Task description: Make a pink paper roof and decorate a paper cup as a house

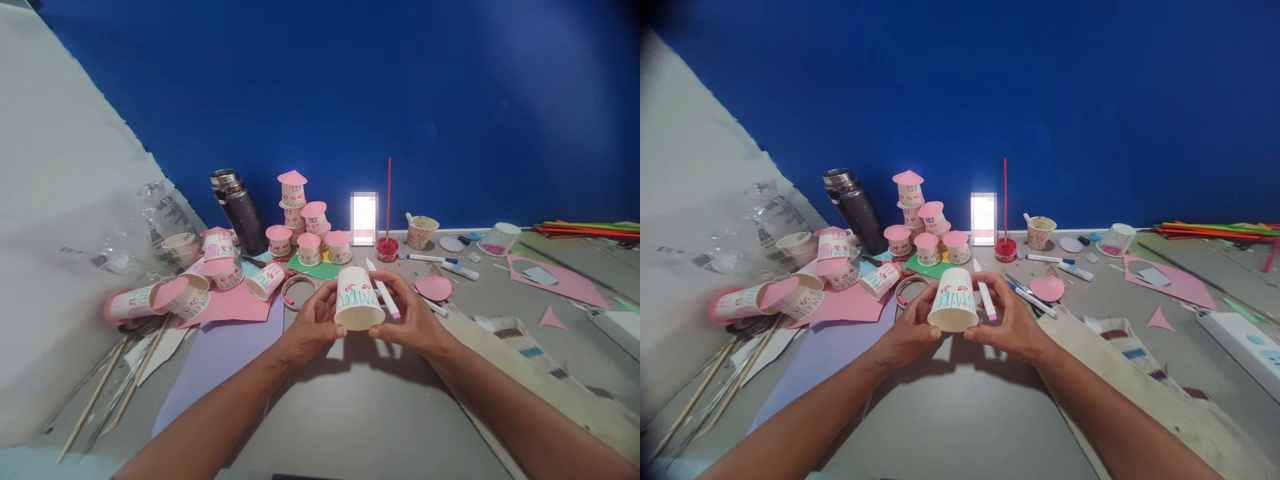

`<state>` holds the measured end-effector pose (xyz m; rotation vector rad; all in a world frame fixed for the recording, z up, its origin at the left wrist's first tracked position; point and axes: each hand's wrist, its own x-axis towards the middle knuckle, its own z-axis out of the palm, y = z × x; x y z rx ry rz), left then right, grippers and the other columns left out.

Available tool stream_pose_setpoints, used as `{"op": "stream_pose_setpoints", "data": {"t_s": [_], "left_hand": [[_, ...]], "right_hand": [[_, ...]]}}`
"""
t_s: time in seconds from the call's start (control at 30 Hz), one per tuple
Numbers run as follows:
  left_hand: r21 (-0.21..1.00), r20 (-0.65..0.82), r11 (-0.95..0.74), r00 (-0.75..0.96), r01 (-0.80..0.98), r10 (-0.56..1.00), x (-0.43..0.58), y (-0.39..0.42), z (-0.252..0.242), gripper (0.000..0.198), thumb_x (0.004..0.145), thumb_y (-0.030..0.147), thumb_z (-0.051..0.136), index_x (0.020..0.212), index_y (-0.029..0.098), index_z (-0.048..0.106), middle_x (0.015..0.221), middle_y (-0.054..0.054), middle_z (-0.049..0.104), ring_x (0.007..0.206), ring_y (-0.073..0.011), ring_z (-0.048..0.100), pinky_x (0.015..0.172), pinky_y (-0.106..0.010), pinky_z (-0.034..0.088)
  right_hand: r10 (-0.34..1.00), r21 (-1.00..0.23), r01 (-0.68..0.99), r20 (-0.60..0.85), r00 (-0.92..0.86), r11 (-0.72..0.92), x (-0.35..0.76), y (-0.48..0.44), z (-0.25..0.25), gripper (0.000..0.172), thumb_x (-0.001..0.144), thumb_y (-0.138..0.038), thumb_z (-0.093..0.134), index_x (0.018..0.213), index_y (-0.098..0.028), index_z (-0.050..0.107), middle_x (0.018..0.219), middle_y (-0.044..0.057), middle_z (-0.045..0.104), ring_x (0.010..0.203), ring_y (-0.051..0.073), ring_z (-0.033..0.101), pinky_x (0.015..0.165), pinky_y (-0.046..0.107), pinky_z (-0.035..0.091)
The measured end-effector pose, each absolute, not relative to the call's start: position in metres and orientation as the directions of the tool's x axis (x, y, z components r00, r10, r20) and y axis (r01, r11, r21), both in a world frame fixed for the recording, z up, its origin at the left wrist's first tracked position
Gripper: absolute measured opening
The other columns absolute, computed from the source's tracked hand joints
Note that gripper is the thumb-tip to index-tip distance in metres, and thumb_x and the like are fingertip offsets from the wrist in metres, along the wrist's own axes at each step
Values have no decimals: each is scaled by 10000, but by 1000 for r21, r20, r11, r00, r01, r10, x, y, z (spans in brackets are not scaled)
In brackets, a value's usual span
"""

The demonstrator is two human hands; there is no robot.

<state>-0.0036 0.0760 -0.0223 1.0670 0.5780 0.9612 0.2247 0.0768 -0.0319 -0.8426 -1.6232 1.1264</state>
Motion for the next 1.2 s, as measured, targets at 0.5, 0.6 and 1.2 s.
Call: {"op": "stream_pose_setpoints", "data": {"t_s": [0.5,0.6,1.2], "left_hand": [[691,517,-580,265,432,814,-13,78,-27,788,735,147,704,1446,269,389,1496,-143,475,1432,-350,466,1160,-588,448],[705,466,-568,328,425,822,-12,76,-26,790,743,121,659,1466,254,370,1484,-145,513,1387,-332,525,1163,-579,449],[628,500,-626,376,463,780,-10,73,-24,775,721,347,844,1391,292,459,1258,-98,481,1202,-325,511,1013,-533,530]], "right_hand": [[891,-917,93,399,215,388,238,67,-16,283,982,-482,700,1085,-238,801,748,32,763,578,142,615,523,279,516],[889,-910,32,412,199,414,236,60,-11,247,949,-473,747,1001,-239,803,759,34,743,572,143,627,494,272,505],[786,-727,361,617,-30,584,228,45,0,58,946,-234,720,897,-251,746,755,16,742,639,169,696,560,287,547]]}}
